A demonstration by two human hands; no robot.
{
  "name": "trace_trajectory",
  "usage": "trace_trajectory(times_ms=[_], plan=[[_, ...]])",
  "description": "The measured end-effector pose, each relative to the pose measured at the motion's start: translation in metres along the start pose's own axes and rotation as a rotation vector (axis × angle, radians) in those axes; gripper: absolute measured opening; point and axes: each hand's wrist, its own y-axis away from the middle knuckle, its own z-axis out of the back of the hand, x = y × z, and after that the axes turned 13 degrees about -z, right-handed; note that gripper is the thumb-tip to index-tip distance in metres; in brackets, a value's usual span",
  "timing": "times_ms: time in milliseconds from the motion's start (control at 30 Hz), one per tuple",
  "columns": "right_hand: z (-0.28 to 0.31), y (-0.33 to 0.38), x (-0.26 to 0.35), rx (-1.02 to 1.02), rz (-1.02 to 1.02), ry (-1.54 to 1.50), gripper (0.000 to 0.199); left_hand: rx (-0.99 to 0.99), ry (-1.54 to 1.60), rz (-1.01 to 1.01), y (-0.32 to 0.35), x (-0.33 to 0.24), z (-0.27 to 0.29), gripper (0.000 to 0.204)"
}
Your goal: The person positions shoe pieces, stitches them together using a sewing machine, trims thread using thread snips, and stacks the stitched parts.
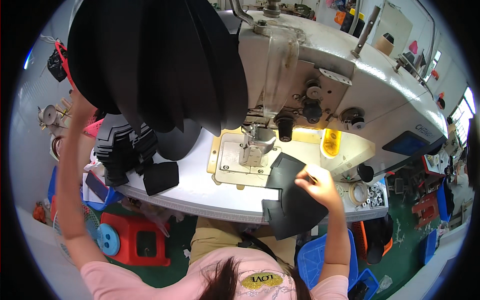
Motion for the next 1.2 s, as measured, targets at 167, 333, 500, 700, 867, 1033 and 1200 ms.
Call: trace_trajectory(times_ms=[167, 333, 500, 700, 867, 1033, 1200], plan=[[-0.051, -0.052, -0.07, -0.047, -0.015, 0.192, 0.038, 0.492, 0.135, 0.022, 0.132, 0.03, -0.132, 0.021], [-0.053, -0.066, -0.081, 0.023, -0.097, 0.17, 0.037, 0.53, -0.063, 0.017, 0.173, 0.067, -0.178, 0.054], [-0.059, -0.063, -0.078, -0.062, -0.081, 0.169, 0.017, 0.622, -0.11, 0.017, 0.164, 0.08, -0.188, 0.064], [-0.069, -0.052, -0.084, -0.282, 0.144, 0.362, 0.007, 0.619, -0.291, -0.001, 0.161, 0.073, -0.19, 0.068], [-0.073, -0.042, -0.08, -0.357, 0.259, 0.567, 0.016, 0.485, -0.314, -0.014, 0.165, 0.067, -0.193, 0.066], [-0.082, -0.036, -0.087, -0.434, 0.299, 0.528, 0.019, 0.398, -0.018, 0.249, 0.147, 0.046, -0.18, 0.042], [-0.083, -0.037, -0.096, -0.37, 0.256, 0.359, 0.025, 0.215, 0.234, 0.033, 0.12, 0.0, -0.178, 0.022]])
